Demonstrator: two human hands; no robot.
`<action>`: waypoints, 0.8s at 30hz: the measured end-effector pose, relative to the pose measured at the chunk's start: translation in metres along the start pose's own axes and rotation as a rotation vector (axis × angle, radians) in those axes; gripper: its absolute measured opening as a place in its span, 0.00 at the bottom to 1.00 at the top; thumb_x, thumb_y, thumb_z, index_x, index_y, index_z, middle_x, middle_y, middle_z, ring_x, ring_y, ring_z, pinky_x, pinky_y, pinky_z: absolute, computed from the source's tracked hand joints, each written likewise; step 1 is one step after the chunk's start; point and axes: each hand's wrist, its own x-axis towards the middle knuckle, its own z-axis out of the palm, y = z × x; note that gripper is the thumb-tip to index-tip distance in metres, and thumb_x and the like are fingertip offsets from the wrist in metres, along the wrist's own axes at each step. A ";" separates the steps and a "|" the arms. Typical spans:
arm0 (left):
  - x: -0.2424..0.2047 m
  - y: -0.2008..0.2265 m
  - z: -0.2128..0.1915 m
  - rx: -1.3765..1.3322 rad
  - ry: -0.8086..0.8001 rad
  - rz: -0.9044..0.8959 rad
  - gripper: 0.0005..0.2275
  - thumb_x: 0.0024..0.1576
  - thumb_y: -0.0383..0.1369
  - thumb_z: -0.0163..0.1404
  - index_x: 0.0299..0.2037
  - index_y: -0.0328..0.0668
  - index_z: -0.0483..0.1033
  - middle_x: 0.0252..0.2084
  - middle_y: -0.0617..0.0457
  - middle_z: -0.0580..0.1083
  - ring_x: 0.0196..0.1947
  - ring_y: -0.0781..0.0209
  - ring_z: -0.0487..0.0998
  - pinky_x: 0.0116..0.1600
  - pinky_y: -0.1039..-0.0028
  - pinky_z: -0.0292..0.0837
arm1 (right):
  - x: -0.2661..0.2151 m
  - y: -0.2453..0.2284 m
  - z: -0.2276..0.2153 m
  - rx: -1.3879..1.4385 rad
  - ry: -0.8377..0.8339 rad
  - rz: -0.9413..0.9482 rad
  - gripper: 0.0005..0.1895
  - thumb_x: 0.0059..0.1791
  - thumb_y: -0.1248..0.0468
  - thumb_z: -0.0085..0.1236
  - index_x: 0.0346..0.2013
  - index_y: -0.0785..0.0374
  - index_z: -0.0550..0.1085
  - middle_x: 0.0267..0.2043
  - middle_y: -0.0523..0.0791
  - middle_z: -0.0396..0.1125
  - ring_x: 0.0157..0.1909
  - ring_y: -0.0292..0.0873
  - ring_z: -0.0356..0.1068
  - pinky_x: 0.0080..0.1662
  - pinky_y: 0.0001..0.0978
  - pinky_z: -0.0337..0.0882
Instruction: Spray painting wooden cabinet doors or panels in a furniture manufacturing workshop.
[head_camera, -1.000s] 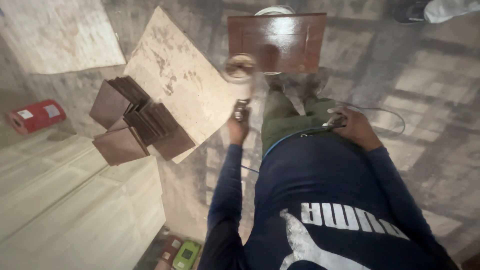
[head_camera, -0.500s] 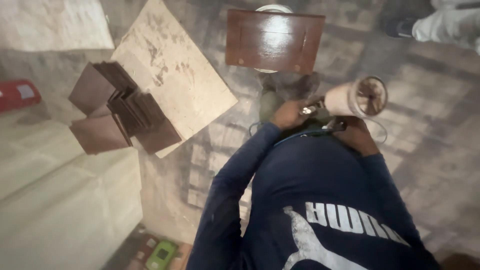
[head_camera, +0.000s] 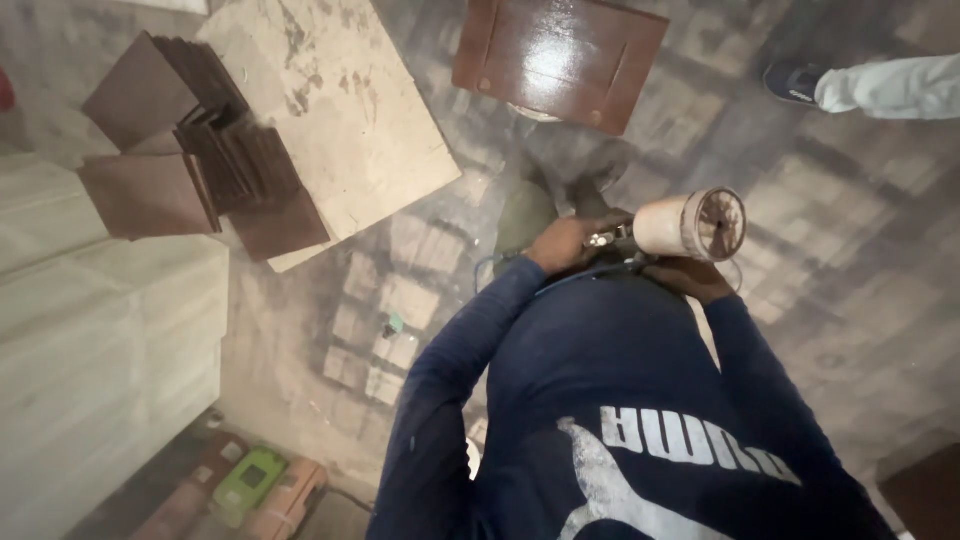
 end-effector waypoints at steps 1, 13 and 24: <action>-0.005 -0.002 0.000 -0.009 0.005 0.012 0.23 0.62 0.35 0.47 0.69 0.61 0.66 0.51 0.43 0.79 0.45 0.40 0.81 0.52 0.57 0.75 | 0.001 0.010 0.003 -0.320 -0.025 0.029 0.25 0.48 0.55 0.65 0.58 0.60 0.76 0.62 0.47 0.73 0.66 0.45 0.68 0.69 0.41 0.64; -0.080 -0.026 0.019 0.010 0.013 0.029 0.19 0.58 0.37 0.50 0.60 0.52 0.75 0.43 0.37 0.78 0.41 0.37 0.80 0.46 0.54 0.73 | -0.045 -0.020 0.084 -0.219 0.210 -0.099 0.27 0.46 0.54 0.64 0.55 0.63 0.73 0.57 0.48 0.71 0.59 0.45 0.68 0.61 0.39 0.67; -0.168 -0.069 0.031 -0.017 0.136 0.085 0.19 0.56 0.36 0.55 0.58 0.44 0.77 0.46 0.35 0.78 0.45 0.36 0.79 0.50 0.57 0.72 | 0.001 -0.014 0.152 -0.319 0.346 -0.433 0.26 0.43 0.55 0.65 0.50 0.64 0.69 0.49 0.48 0.68 0.50 0.45 0.66 0.53 0.38 0.68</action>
